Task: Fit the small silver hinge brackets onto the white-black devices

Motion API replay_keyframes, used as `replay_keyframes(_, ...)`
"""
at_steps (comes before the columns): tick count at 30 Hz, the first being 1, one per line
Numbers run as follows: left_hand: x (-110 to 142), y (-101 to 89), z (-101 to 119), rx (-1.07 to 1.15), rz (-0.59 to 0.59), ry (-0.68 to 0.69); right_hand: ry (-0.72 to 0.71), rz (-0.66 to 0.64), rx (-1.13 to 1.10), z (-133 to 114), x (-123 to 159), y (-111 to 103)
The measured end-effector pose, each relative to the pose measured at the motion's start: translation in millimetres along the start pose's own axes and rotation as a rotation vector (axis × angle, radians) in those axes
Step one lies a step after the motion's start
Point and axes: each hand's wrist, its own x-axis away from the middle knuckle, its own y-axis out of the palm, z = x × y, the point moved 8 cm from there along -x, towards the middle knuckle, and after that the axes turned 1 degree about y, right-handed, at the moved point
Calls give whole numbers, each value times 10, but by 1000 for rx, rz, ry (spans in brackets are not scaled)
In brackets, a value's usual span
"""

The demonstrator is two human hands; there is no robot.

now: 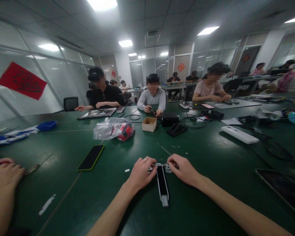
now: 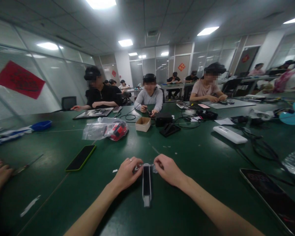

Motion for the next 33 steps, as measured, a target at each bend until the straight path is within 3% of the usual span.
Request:
replay_keyframes(3,11,24,117,26,-10,88,-33,52,-128,-130,34,56)
replay_keyframes(8,20,76,176,45,24,173,-87,11,-229,-233,68,149)
replay_keyframes(26,16,87,79,96,66,89,-56,37,-288,-183,66,102)
replay_keyframes(33,17,48,120,154,85,121,-27,53,-316,-112,67,120)
